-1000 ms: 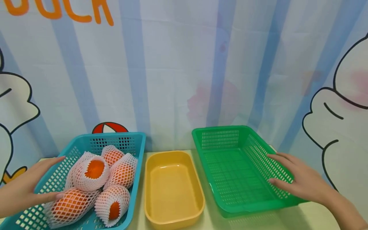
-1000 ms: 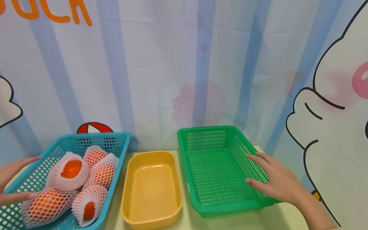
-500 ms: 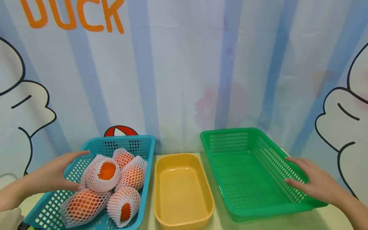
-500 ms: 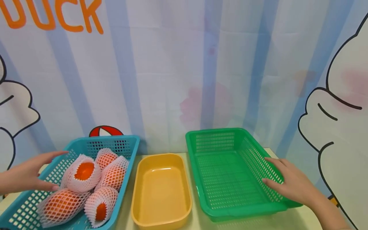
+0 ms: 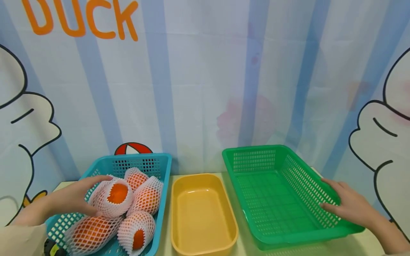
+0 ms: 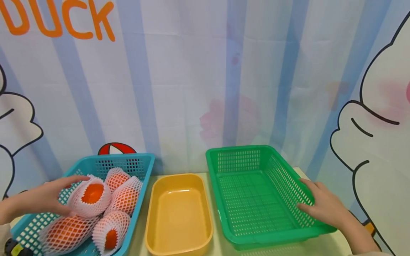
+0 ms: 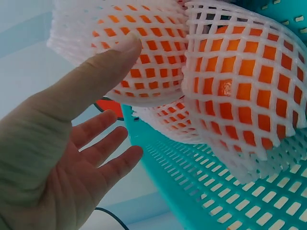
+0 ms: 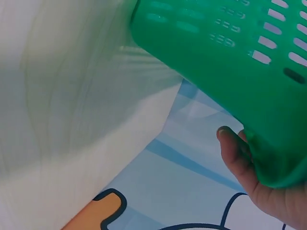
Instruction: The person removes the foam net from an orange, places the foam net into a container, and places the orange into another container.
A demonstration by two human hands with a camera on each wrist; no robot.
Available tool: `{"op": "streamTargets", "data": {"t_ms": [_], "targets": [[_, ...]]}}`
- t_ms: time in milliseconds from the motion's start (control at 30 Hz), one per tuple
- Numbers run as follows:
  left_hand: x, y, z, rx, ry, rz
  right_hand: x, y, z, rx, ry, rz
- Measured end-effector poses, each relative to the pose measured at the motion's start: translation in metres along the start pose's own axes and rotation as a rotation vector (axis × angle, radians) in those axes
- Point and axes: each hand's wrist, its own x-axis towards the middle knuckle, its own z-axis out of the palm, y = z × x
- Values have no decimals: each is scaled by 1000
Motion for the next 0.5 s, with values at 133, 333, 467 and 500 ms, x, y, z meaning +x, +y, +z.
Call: {"op": "streamTargets", "data": {"t_ms": [133,333,467,500], "targets": [[4,-1,3,-31,-4,-10,3,5,2,23,-49,42],[8,-3,7,-53,-16,-27,7,9,4,116,-130,109],[10,-4,8,-68,-25,-32,7,8,4,195,-154,150],[11,-5,8,-74,-26,-31,6,9,4,219,-159,159]]}}
